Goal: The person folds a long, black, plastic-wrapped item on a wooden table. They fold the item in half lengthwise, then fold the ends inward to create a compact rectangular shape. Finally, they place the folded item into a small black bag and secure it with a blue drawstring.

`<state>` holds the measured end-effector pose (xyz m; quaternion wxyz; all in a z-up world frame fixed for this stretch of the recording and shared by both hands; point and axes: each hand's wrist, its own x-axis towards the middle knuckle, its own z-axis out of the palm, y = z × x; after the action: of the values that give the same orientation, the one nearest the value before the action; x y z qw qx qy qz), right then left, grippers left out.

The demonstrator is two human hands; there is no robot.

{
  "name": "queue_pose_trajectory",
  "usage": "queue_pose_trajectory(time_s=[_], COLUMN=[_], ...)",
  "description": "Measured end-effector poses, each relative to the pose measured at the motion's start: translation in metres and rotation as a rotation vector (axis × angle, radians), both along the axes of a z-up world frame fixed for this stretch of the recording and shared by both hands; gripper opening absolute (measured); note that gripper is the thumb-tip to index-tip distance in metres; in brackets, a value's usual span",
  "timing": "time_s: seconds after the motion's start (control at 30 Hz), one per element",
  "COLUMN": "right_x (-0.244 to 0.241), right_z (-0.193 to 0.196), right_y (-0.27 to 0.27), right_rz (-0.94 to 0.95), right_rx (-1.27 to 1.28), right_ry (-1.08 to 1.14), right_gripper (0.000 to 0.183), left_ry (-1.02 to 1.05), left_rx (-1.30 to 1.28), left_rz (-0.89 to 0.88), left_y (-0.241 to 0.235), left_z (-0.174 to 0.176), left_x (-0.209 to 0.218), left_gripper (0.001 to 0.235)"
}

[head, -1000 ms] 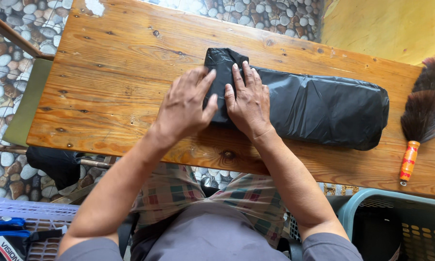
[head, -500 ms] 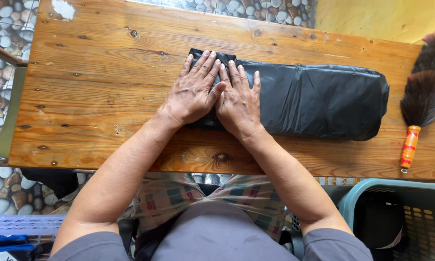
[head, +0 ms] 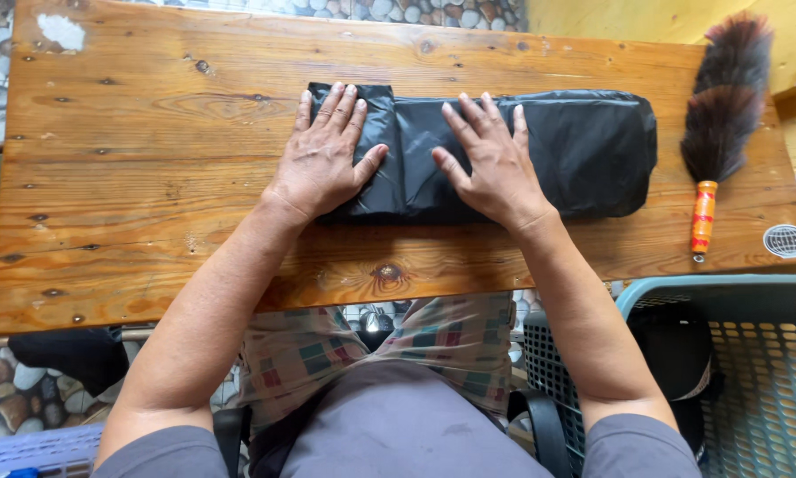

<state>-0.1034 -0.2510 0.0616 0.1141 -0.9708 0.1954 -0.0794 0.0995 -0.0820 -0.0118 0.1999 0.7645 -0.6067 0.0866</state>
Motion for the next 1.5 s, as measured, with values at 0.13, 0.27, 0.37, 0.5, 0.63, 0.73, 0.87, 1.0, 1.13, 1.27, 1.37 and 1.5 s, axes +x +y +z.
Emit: queue_pose_trajectory(time_s=[0.13, 0.27, 0.37, 0.5, 0.63, 0.73, 0.87, 1.0, 1.13, 1.27, 1.37, 1.5], right_x=[-0.006, -0.006, -0.009, -0.008, -0.02, -0.047, -0.08, -0.084, -0.086, -0.086, -0.088, -0.086], right_z=[-0.037, -0.054, -0.056, -0.053, -0.032, -0.021, -0.01, -0.022, -0.032, -0.039, -0.046, -0.047], right_y=[-0.012, -0.01, -0.009, -0.017, -0.039, -0.078, -0.126, -0.135, -0.135, -0.135, -0.135, -0.136], right_rz=[0.037, 0.039, 0.032, 0.024, 0.077, 0.022, -0.123, -0.144, -0.151, -0.158, -0.145, -0.17], right_rx=[-0.13, -0.186, -0.188, -0.182, -0.119, -0.274, -0.351, -0.329, -0.208, -0.157, -0.201, -0.152], right_ry=[0.048, -0.069, -0.082, -0.065, 0.013, 0.041, 0.118, 0.093, 0.021, -0.028, -0.059, -0.021], right_gripper=[0.063, 0.059, 0.058, 0.059, 0.059, 0.064, 0.074, 0.074, 0.067, 0.064, 0.062, 0.063], left_ry=[0.003, 0.047, -0.099, -0.116, -0.144, -0.131, -0.15, -0.117, -0.182, -0.194, -0.195, -0.185], left_rx=[0.081, 0.136, 0.06, 0.058, 0.127, 0.184, 0.224, 0.37, 0.304, 0.249, 0.223, 0.237], left_rz=[-0.014, -0.1, -0.104, -0.191, -0.218, -0.223, -0.22, -0.228, -0.212, -0.215, -0.206, -0.207], left_y=[-0.008, -0.023, -0.022, -0.023, -0.025, -0.026, -0.03, -0.04, -0.037, -0.034, -0.033, -0.034], left_z=[0.011, 0.016, 0.018, 0.023, 0.024, 0.028, 0.03, 0.044, 0.043, 0.045, 0.046, 0.047], left_x=[-0.002, -0.012, -0.02, -0.021, -0.02, -0.02, -0.02, -0.029, -0.032, -0.033, -0.034, -0.035], left_gripper=[0.077, 0.075, 0.071, 0.068, 0.068, 0.068, 0.066, 0.084, 0.085, 0.082, 0.081, 0.081])
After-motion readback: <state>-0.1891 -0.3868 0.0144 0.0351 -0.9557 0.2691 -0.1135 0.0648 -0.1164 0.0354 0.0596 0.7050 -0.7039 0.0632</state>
